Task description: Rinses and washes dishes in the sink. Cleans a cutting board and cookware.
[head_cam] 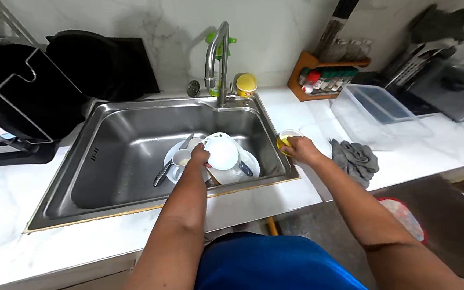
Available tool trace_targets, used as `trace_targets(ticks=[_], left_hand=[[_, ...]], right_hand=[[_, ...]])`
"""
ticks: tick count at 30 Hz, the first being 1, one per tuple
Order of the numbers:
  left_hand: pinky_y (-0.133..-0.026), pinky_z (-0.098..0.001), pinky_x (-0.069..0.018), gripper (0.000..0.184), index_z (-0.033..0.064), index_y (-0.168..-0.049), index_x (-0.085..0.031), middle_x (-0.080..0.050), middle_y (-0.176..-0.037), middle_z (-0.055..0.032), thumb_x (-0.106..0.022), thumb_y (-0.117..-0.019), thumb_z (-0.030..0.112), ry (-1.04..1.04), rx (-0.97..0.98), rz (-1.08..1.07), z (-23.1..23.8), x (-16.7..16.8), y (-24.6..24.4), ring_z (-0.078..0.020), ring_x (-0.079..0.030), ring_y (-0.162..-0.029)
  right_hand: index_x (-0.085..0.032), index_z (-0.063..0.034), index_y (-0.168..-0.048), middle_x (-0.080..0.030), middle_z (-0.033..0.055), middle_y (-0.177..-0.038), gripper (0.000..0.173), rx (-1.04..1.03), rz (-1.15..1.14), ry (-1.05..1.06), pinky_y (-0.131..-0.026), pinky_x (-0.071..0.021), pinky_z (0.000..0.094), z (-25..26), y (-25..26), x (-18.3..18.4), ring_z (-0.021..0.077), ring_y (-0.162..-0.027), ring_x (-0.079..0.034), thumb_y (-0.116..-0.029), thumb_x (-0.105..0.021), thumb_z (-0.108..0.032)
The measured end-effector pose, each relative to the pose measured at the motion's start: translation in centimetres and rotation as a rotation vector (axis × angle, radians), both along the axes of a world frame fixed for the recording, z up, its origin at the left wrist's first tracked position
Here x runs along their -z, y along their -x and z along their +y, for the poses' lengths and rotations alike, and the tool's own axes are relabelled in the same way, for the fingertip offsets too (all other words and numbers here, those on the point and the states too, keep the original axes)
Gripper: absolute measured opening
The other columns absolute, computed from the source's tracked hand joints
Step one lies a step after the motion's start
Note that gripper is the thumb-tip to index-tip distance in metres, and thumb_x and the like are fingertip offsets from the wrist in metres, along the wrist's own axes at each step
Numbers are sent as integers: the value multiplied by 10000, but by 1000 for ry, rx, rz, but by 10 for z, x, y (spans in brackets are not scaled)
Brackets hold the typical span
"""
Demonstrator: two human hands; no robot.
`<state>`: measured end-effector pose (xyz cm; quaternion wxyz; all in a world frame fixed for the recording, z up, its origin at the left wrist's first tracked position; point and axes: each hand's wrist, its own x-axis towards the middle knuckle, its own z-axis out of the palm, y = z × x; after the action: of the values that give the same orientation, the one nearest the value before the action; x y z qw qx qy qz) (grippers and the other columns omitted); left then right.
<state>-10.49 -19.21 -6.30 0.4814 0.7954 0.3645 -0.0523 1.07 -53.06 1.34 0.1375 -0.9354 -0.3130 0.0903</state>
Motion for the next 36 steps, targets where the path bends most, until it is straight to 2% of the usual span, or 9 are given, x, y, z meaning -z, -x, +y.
trace_targets(ticks=[5,8,16,19,21,24,29,33,36], left_hand=[[-945,-616,-516,543,37,-1488,-480,-599,-1329,-301,-632,-966,33,-125,11,-183,-1,-12,3,-442,-640,-1141],[-1106,-645,-406,559,74,-1501,-514,-584,-1396,-290,-614,-955,7,-356,79,-300,-3,-17,-1,-466,-548,-1317],[-887,-649,-544,677,273,-1595,-395,-569,-1417,-258,-494,-992,-17,-617,57,-439,-19,-25,-8,-481,-673,-1082],[-988,-658,-489,690,208,-1600,-385,-561,-1414,-280,-502,-970,-47,-478,6,-513,-25,-26,-4,-488,-610,-1209],[-1050,-620,-468,704,120,-1603,-349,-533,-1441,-299,-537,-950,-66,-229,-56,-554,-31,-29,4,-446,-576,-1277],[-669,-519,-607,713,206,-1612,-241,-571,-1311,-298,-503,-1000,-51,261,-206,-508,-47,-32,10,-374,-696,-876],[-586,-452,-578,640,282,-1605,-271,-606,-1222,-258,-432,-1053,0,554,-258,-476,-55,-39,23,-319,-668,-765],[-554,-445,-566,471,283,-1591,-312,-612,-1200,-254,-371,-1133,196,609,-331,-526,-44,-35,23,-317,-665,-739],[-514,-394,-530,443,266,-1554,-397,-630,-1140,-233,-341,-1134,397,584,-344,-503,-37,-33,23,-279,-637,-680]], right_hand=[[-700,50,-1056,-682,177,-940,269,-68,376,-29,-859,-524,463,-12,-30,-36,247,-869,-645,-1040,-626,-208],[-659,46,-1128,-663,191,-991,214,62,436,-115,-822,-548,443,-18,-48,-28,246,-863,-646,-1079,-516,-105],[-672,-20,-1249,-699,287,-1100,248,180,-11,-170,-907,-504,686,-18,-51,-31,476,-1030,-678,-1031,-563,-68],[-681,-19,-1229,-692,285,-1106,243,341,-2,-367,-876,-511,669,-27,-50,-30,451,-1000,-677,-1030,-561,-91],[-657,-18,-1234,-686,213,-1056,242,433,56,-568,-757,-551,523,-32,-48,-31,311,-843,-663,-1049,-536,-119],[-618,-24,-1222,-638,90,-915,211,397,191,-861,-573,-533,312,-15,-29,-45,120,-629,-585,-1063,-505,-104],[-670,60,-1222,-699,233,-1157,263,-148,-146,-600,-943,-566,506,96,36,-25,324,-1045,-697,-986,-575,-8],[-644,-48,-1381,-559,208,-1475,386,-501,15,84,-1214,-325,526,148,50,18,378,-1443,-444,-1046,-459,-94],[-635,-37,-1391,-612,219,-1415,415,-543,189,95,-1171,-378,526,173,68,4,372,-1360,-547,-1040,-413,-18]])
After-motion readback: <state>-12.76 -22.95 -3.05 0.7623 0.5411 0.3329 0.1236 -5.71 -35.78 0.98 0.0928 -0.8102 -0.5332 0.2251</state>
